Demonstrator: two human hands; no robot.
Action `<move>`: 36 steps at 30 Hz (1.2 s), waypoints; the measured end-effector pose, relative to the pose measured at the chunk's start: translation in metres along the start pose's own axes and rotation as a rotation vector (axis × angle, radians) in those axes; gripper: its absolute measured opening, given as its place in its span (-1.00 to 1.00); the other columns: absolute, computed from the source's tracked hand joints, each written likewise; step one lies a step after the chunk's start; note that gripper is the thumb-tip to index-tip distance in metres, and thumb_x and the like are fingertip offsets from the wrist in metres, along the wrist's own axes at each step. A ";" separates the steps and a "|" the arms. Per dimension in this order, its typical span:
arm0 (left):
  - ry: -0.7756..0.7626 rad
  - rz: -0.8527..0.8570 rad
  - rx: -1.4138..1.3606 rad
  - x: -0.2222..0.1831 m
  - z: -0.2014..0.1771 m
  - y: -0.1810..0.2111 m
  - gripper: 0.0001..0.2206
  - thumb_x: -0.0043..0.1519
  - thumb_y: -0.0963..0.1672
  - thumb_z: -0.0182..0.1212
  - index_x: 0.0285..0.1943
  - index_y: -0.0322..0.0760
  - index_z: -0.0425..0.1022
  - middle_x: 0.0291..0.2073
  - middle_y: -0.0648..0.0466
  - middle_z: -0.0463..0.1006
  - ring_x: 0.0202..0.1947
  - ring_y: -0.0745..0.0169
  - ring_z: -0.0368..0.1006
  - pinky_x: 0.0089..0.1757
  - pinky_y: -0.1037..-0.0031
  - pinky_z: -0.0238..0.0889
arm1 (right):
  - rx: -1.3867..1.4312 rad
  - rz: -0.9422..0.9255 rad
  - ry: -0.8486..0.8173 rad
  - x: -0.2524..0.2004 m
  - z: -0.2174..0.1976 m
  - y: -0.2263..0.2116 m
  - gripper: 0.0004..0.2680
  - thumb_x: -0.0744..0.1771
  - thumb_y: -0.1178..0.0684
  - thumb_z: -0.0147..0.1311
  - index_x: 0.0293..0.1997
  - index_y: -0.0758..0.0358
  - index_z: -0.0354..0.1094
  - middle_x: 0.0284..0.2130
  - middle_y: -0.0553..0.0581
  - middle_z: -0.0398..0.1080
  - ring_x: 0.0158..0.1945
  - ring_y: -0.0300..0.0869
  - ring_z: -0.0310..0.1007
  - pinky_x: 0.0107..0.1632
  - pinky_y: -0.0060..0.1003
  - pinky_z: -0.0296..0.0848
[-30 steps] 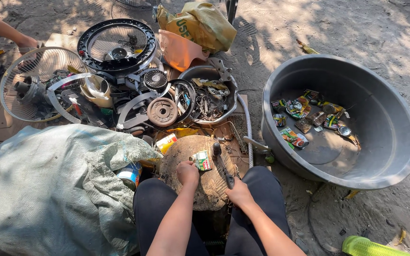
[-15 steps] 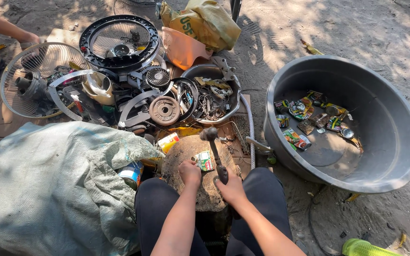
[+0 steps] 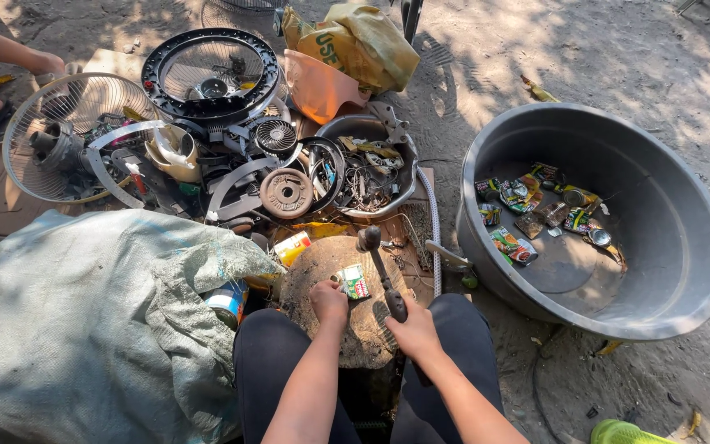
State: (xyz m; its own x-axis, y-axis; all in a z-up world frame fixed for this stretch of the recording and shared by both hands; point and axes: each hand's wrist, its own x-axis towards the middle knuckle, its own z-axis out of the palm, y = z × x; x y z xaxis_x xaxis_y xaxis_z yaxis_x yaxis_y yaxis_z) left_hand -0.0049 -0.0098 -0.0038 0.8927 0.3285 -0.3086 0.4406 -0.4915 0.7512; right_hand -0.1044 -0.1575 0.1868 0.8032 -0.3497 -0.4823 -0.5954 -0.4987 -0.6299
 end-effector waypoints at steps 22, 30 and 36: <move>-0.116 -0.142 0.050 -0.027 -0.045 0.051 -0.84 0.18 -0.29 0.22 -0.15 -0.32 0.67 -0.27 -0.02 0.69 -0.36 0.19 0.57 -0.24 0.40 0.47 | -0.070 0.154 -0.095 0.032 0.013 0.080 -0.88 0.23 0.15 0.05 -0.21 0.28 0.34 -0.38 0.19 0.47 -0.37 -0.03 0.50 -0.26 -0.23 0.49; -0.099 -0.022 0.156 -0.031 -0.041 0.044 -0.91 0.21 -0.26 0.20 -0.28 -0.35 0.63 -0.24 -0.03 0.60 -0.34 0.11 0.50 -0.25 0.31 0.42 | -0.067 0.164 -0.141 0.039 0.008 0.081 -0.86 0.22 0.14 0.13 -0.22 0.28 0.41 -0.32 0.19 0.52 -0.23 -0.02 0.51 -0.08 -0.24 0.47; -0.089 0.019 0.190 -0.027 -0.036 0.040 -0.91 0.24 -0.24 0.20 -0.25 -0.37 0.62 -0.21 -0.05 0.58 -0.33 0.08 0.51 -0.22 0.29 0.44 | -0.059 0.202 -0.161 0.033 0.004 0.070 -0.86 0.24 0.15 0.13 -0.17 0.28 0.38 -0.31 0.20 0.51 -0.27 -0.01 0.53 -0.14 -0.21 0.49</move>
State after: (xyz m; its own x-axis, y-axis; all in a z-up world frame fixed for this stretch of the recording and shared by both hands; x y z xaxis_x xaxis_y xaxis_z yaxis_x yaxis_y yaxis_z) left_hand -0.0150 -0.0093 0.0560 0.9021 0.2496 -0.3521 0.4263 -0.6432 0.6361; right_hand -0.1201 -0.2010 0.1247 0.6521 -0.3187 -0.6879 -0.7370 -0.4790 -0.4768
